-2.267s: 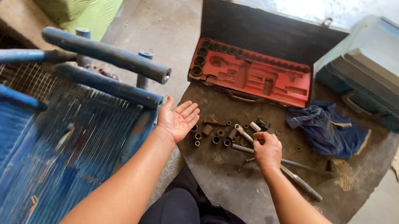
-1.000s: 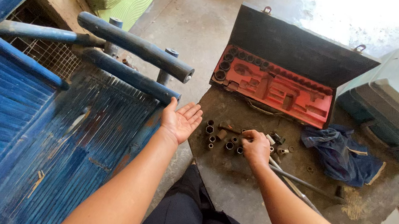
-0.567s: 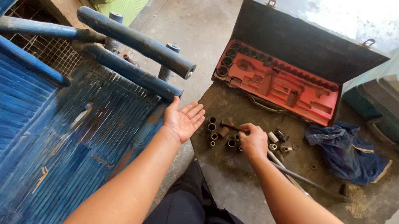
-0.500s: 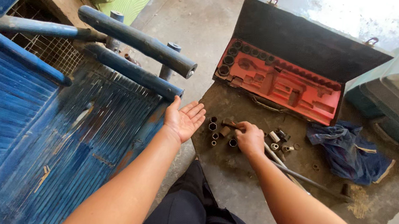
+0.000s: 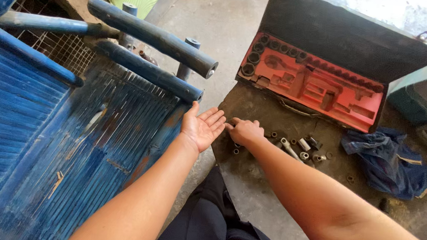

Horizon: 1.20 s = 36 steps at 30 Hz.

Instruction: The person removes sockets and wrenches from a red toolbox tray and lays them on the floor, wipes the tray and the inside of the toolbox lid with a blue cloth, then places the sockets back into the molded slots of the tray one at a time.

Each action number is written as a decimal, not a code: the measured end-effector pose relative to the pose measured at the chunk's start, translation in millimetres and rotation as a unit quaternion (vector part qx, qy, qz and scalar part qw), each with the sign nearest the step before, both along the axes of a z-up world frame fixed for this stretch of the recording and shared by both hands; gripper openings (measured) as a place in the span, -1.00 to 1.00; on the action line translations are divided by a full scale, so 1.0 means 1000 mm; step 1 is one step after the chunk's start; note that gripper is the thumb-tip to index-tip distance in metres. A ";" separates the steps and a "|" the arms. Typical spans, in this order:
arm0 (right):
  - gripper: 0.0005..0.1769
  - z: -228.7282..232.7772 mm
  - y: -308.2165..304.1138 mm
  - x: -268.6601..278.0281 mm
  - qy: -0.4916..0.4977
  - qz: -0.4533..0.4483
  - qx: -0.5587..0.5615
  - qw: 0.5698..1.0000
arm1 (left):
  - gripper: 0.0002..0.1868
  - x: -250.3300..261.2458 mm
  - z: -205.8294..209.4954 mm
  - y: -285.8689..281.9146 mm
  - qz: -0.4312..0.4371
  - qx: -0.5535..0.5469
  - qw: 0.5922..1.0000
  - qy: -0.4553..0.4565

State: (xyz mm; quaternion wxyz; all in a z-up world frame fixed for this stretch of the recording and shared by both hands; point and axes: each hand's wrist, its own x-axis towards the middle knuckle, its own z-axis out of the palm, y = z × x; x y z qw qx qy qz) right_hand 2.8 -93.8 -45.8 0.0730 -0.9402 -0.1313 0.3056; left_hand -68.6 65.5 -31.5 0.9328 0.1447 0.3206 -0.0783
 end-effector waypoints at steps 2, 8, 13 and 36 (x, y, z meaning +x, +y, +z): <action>-0.33 -0.005 0.001 0.001 0.009 0.005 0.003 1.000 | -0.03 0.000 0.002 0.001 -0.001 0.005 1.000 0.000; -0.40 -0.011 -0.004 0.003 0.007 -0.013 0.055 0.998 | -0.04 0.006 0.003 0.004 0.000 0.005 1.000 0.001; -0.56 0.002 -0.026 0.011 0.022 -0.160 0.156 0.974 | -0.04 0.014 0.001 0.001 -0.010 0.006 1.000 0.006; -0.56 0.031 -0.140 0.259 -0.150 -0.263 0.238 0.923 | -0.07 0.180 0.000 -0.022 -0.110 0.017 0.994 0.014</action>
